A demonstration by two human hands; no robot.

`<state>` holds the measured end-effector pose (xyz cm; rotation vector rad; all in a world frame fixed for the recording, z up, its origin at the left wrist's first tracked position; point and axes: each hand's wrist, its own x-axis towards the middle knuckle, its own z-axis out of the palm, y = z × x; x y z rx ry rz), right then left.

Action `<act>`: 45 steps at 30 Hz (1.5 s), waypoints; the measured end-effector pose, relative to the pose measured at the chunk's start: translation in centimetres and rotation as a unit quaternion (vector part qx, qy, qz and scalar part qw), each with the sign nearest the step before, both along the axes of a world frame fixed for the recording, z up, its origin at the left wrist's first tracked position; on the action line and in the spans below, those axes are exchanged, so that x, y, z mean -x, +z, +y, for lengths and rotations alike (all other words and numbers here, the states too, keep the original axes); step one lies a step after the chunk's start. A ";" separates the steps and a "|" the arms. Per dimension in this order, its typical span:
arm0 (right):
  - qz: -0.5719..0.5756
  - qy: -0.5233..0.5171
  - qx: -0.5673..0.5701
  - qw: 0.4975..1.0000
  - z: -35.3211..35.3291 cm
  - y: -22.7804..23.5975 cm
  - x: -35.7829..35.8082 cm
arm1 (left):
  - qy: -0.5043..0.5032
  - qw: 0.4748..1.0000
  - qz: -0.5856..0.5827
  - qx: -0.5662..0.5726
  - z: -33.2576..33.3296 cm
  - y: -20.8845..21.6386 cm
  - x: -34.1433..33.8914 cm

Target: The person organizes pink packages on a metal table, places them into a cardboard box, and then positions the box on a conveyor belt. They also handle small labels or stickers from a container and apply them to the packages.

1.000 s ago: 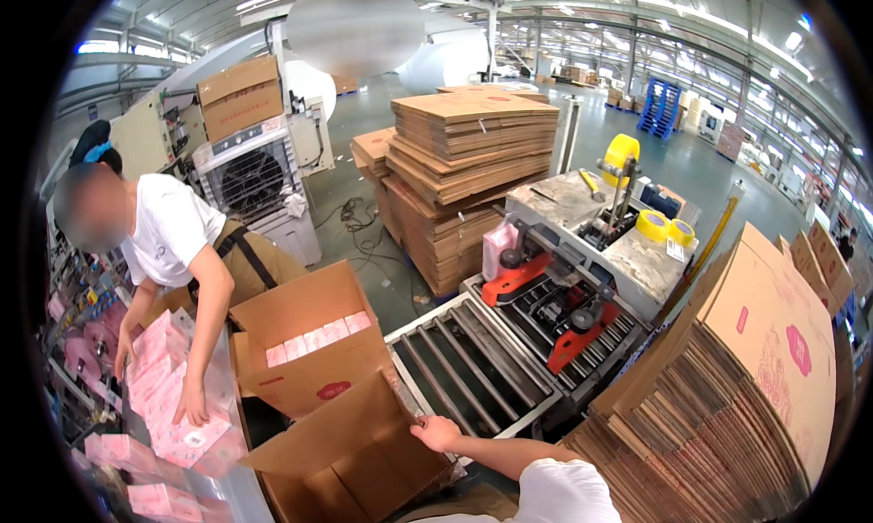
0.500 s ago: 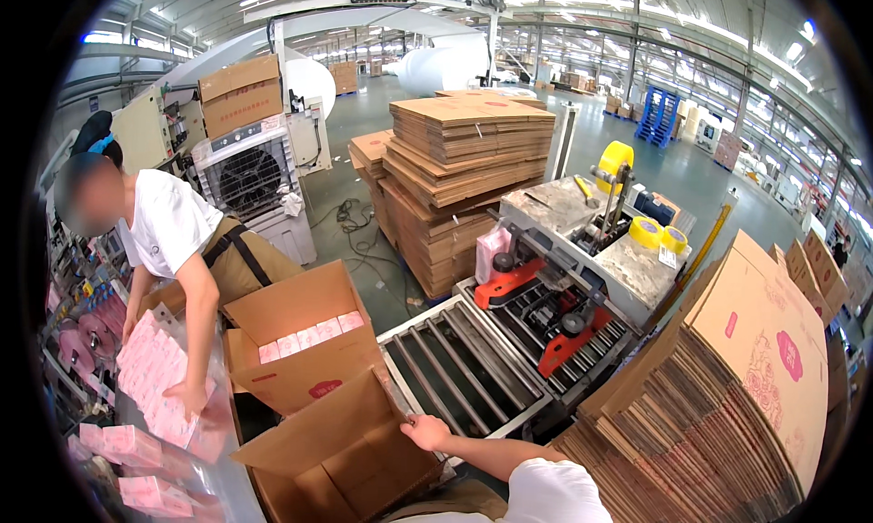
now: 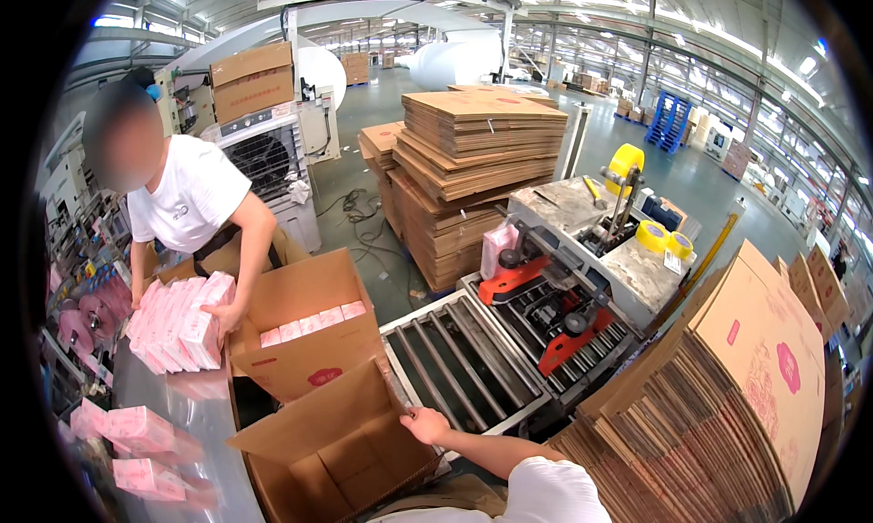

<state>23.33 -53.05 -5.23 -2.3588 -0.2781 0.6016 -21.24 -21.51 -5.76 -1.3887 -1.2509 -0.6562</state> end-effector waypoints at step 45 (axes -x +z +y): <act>-0.333 0.588 -0.220 0.704 41.1 14.4 11.6 | -0.181 0.799 0.258 0.512 31.5 12.9 5.1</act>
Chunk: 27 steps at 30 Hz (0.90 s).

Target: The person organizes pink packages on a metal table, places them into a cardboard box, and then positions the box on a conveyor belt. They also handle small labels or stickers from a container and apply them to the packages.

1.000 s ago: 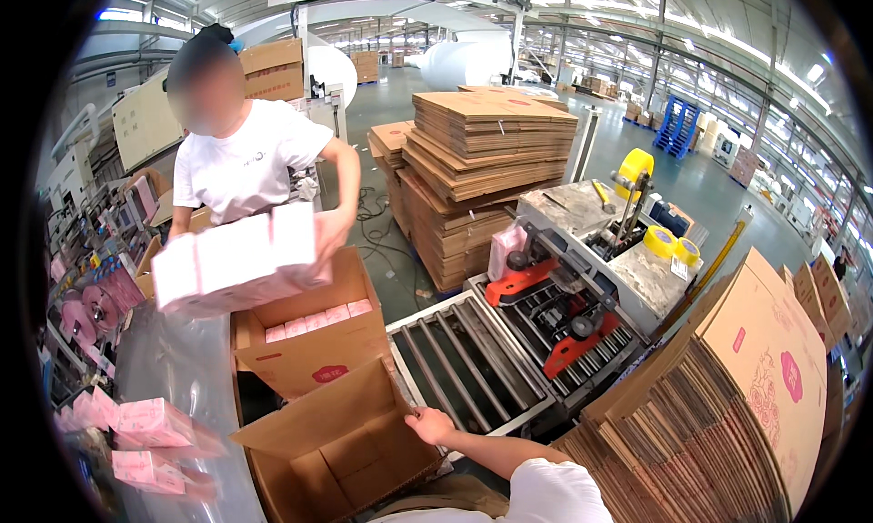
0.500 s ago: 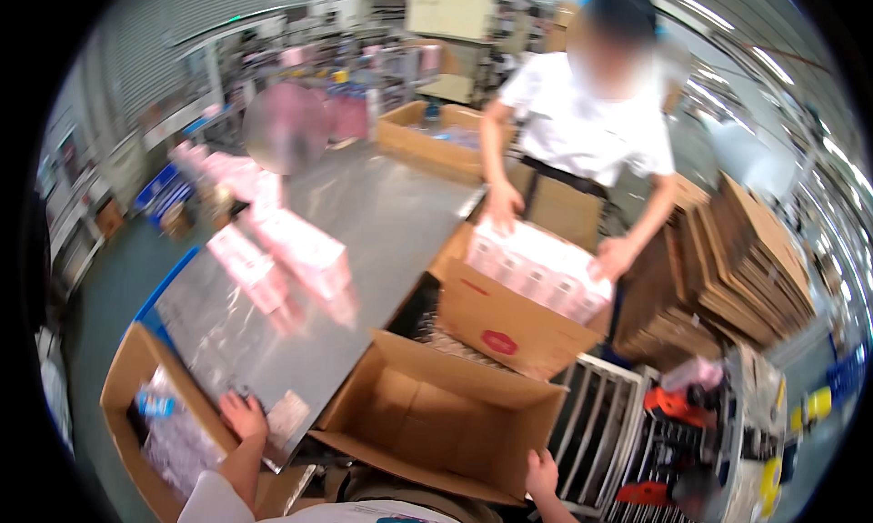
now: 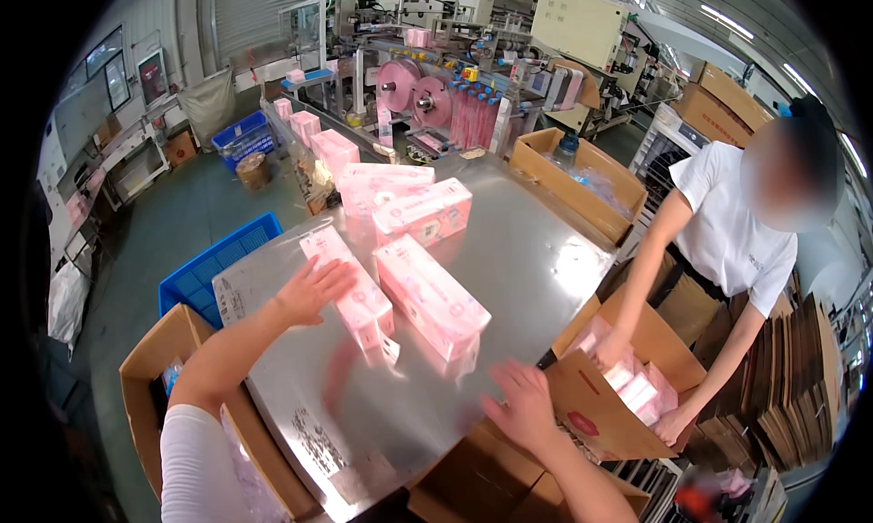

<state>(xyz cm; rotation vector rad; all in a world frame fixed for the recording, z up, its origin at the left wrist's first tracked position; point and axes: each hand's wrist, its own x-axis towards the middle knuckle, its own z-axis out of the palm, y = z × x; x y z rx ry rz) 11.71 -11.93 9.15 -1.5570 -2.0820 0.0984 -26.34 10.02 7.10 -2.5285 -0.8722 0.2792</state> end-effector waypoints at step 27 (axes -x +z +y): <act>-0.022 -0.358 0.228 0.905 39.0 -4.2 1.1 | 0.310 0.811 -0.399 0.296 30.2 -2.4 -8.8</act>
